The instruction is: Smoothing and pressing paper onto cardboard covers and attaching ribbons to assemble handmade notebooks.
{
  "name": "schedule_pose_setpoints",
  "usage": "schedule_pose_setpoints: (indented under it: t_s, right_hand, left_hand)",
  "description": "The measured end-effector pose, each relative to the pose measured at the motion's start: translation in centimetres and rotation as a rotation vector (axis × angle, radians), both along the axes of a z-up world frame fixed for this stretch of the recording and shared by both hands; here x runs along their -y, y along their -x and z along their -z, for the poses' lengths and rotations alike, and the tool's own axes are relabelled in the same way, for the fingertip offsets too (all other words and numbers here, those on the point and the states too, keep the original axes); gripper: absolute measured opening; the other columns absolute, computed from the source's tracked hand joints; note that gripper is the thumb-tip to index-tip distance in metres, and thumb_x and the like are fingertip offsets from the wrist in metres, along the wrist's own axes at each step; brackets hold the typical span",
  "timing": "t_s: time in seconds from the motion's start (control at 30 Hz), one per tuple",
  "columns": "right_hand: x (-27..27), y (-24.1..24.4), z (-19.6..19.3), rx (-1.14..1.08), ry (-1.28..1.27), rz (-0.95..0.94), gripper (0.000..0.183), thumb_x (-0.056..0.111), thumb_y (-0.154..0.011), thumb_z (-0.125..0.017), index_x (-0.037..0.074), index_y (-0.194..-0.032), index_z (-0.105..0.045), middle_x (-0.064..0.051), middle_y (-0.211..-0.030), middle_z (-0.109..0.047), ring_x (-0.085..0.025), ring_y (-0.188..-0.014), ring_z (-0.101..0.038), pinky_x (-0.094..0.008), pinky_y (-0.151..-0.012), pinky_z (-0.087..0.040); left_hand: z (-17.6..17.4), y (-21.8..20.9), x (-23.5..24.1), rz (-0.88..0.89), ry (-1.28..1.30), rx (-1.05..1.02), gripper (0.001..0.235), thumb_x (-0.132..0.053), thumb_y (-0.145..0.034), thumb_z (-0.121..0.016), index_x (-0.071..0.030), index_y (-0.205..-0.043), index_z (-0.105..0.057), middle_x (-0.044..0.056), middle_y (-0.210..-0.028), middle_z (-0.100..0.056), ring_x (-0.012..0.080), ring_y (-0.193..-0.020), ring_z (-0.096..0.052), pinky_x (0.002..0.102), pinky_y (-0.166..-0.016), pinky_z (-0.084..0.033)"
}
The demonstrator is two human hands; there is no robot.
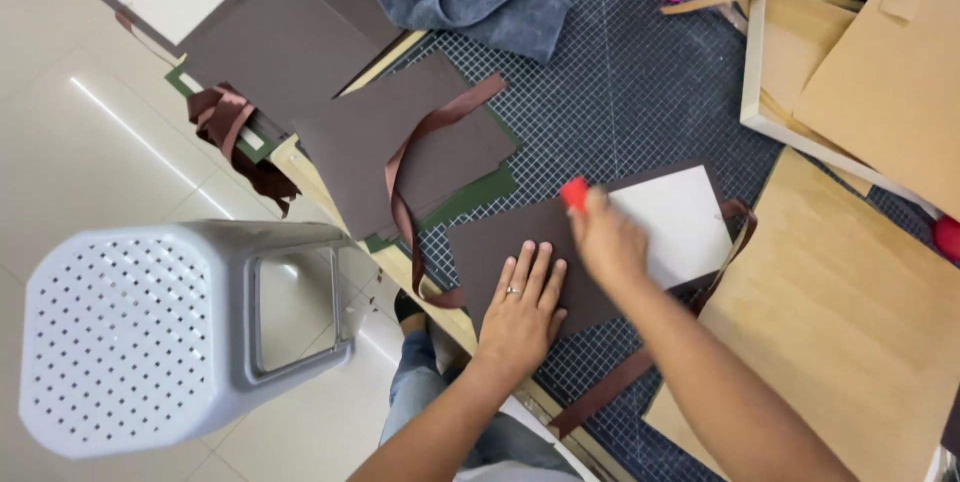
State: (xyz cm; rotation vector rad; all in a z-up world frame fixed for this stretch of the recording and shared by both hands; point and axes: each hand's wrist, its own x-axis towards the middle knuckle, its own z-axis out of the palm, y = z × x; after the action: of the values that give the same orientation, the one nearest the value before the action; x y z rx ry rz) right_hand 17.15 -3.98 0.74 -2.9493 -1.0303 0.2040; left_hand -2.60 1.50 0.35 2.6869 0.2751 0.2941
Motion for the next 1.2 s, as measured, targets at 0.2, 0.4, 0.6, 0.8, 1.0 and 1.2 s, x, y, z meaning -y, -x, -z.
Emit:
schedule_pose_setpoints:
  t_s: [0.2, 0.4, 0.6, 0.8, 1.0, 1.2]
  right_hand:
    - [1.5, -3.6, -2.3, -0.04, -0.037, -0.036, 0.033, 0.041, -0.107, -0.049, 0.009, -0.112, -0.055, -0.015, -0.108, -0.063, -0.044, -0.094, -0.064, -0.06, -0.075, -0.048]
    - [1.0, 3.6, -6.5, -0.282, 0.169, -0.361, 0.026, 0.036, -0.104, -0.049, 0.018, -0.115, -0.063, -0.002, -0.113, -0.064, -0.025, -0.104, -0.06, -0.044, -0.09, -0.048]
    - [0.9, 2.0, -3.0, -0.018, -0.154, -0.374, 0.042, 0.036, -0.101, -0.055, 0.025, -0.142, -0.058, -0.007, -0.113, -0.06, -0.033, -0.104, -0.059, -0.053, -0.086, -0.046]
    - [-0.7, 7.1, -3.7, 0.025, -0.189, -0.576, 0.033, 0.021, -0.102, -0.055, 0.021, -0.135, -0.061, -0.003, -0.103, -0.064, -0.027, -0.093, -0.057, -0.045, -0.08, -0.047]
    - [-2.6, 6.5, -2.7, 0.155, -0.212, -0.57, 0.029, 0.021, -0.102, -0.059, 0.02, -0.13, -0.062, -0.004, -0.1, -0.061, -0.028, -0.09, -0.055, -0.044, -0.078, -0.045]
    - [-1.7, 7.0, -2.3, 0.174, -0.166, -0.613, 0.026, 0.022, -0.102, -0.057, 0.022, -0.127, -0.062, -0.003, -0.098, -0.059, -0.027, -0.088, -0.054, -0.043, -0.076, -0.044]
  left_hand:
    - [-0.9, 4.8, 3.0, 0.058, -0.023, -0.057, 0.075, -0.043, -0.095, -0.054, -0.006, -0.158, -0.035, 0.023, -0.168, -0.021, 0.0427, -0.157, -0.014, 0.057, -0.125, -0.013]
    - [-0.5, 2.9, 1.7, 0.133, 0.093, -0.009, 0.073, -0.045, -0.101, -0.048, -0.004, -0.159, -0.033, 0.022, -0.17, -0.016, 0.0409, -0.158, -0.01, 0.055, -0.126, -0.01]
    - [-1.9, 4.6, 2.5, 0.061, 0.081, -0.018, 0.079, -0.048, -0.094, -0.058, -0.005, -0.157, -0.038, 0.026, -0.168, -0.02, 0.0437, -0.157, -0.013, 0.056, -0.126, -0.011]
    - [-0.6, 6.6, 3.6, 0.036, -0.005, -0.035, 0.084, -0.051, -0.091, -0.062, -0.006, -0.157, -0.038, 0.026, -0.168, -0.021, 0.0439, -0.157, -0.013, 0.056, -0.127, -0.012]
    - [-0.4, 6.3, 2.9, 0.059, 0.044, -0.033, 0.075, -0.046, -0.097, -0.056, -0.008, -0.159, -0.037, 0.026, -0.169, -0.017, 0.0441, -0.157, -0.011, 0.056, -0.126, -0.012]
    - [-0.7, 6.5, 3.2, 0.049, 0.058, -0.019, 0.08, -0.046, -0.095, -0.06, -0.007, -0.16, -0.034, 0.026, -0.168, -0.019, 0.0442, -0.157, -0.011, 0.056, -0.127, -0.01]
